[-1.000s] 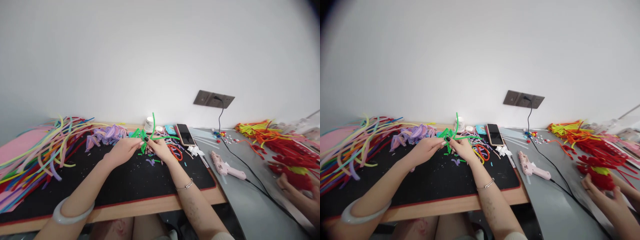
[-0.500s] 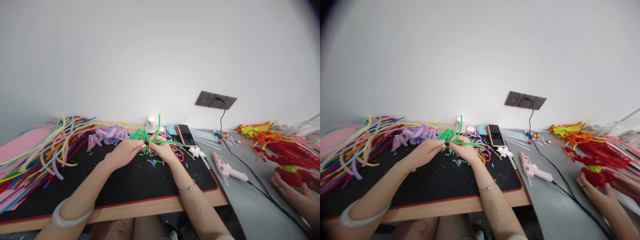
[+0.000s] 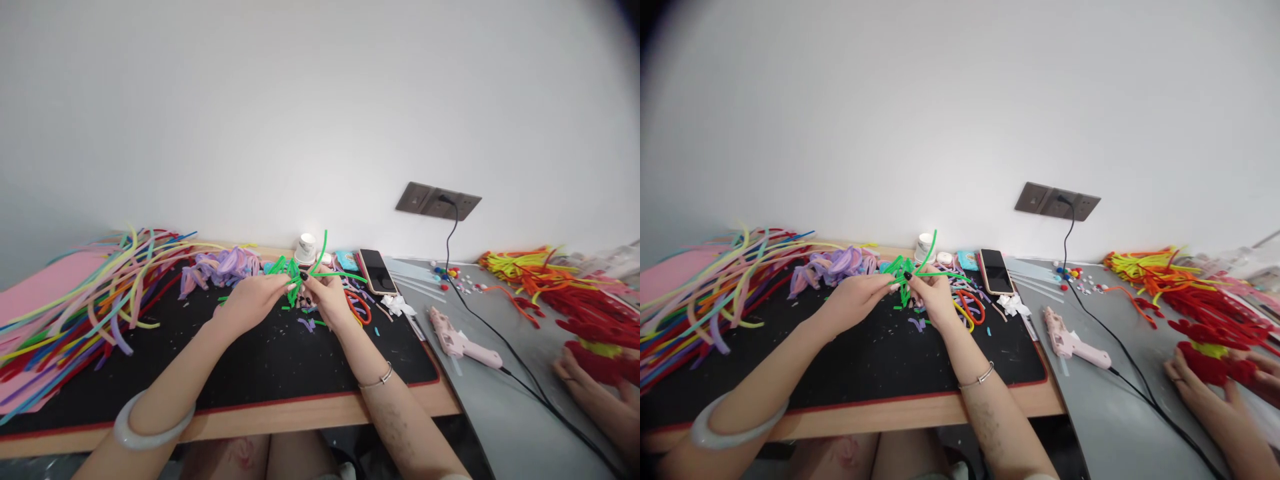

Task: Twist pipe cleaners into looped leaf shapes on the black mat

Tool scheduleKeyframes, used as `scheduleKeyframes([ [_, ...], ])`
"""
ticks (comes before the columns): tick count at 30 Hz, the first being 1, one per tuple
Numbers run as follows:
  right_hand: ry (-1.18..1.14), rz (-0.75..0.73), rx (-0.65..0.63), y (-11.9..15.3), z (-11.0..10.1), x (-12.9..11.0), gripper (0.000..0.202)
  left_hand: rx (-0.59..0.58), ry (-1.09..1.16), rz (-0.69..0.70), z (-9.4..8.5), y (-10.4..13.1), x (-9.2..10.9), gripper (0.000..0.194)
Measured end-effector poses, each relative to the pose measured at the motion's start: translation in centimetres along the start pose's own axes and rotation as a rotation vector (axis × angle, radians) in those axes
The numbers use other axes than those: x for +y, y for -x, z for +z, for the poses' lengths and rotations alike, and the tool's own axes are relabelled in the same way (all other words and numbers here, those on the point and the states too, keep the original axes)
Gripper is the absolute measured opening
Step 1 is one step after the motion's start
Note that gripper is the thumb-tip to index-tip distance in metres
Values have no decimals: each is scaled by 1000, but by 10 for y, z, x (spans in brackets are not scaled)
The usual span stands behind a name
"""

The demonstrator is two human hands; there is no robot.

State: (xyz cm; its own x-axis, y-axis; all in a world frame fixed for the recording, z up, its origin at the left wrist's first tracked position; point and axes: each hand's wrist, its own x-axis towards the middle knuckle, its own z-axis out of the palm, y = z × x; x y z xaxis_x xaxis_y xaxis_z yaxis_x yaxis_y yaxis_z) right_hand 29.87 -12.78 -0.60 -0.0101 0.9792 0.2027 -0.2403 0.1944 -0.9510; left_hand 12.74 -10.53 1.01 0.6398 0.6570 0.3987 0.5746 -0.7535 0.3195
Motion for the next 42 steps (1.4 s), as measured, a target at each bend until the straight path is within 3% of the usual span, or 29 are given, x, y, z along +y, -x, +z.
scheduleKeyframes([
  [9, -312, 59, -32, 0, 1, -2, 29, -19, -10, -69, -1, -1, -2, 34],
  [18, -317, 151, -68, -6, -7, 11, 20, 41, -35, -171, 0, 0, -3, 31],
  [26, -333, 136, 65, -6, -6, 5, 21, 27, -102, -239, 0, 0, -8, 30],
  [30, -305, 217, 17, -5, -6, 5, 28, 6, -75, -179, 0, 0, -6, 31],
  [34, -257, 151, -4, -5, -7, 4, 28, 17, -74, -165, 0, 0, -5, 31],
  [40, 175, 105, -54, -5, -5, 8, 23, 44, -110, -171, 0, 0, -6, 32],
  [42, 205, 104, -23, -5, -2, 8, 22, 67, -135, -178, 2, 0, -7, 32],
])
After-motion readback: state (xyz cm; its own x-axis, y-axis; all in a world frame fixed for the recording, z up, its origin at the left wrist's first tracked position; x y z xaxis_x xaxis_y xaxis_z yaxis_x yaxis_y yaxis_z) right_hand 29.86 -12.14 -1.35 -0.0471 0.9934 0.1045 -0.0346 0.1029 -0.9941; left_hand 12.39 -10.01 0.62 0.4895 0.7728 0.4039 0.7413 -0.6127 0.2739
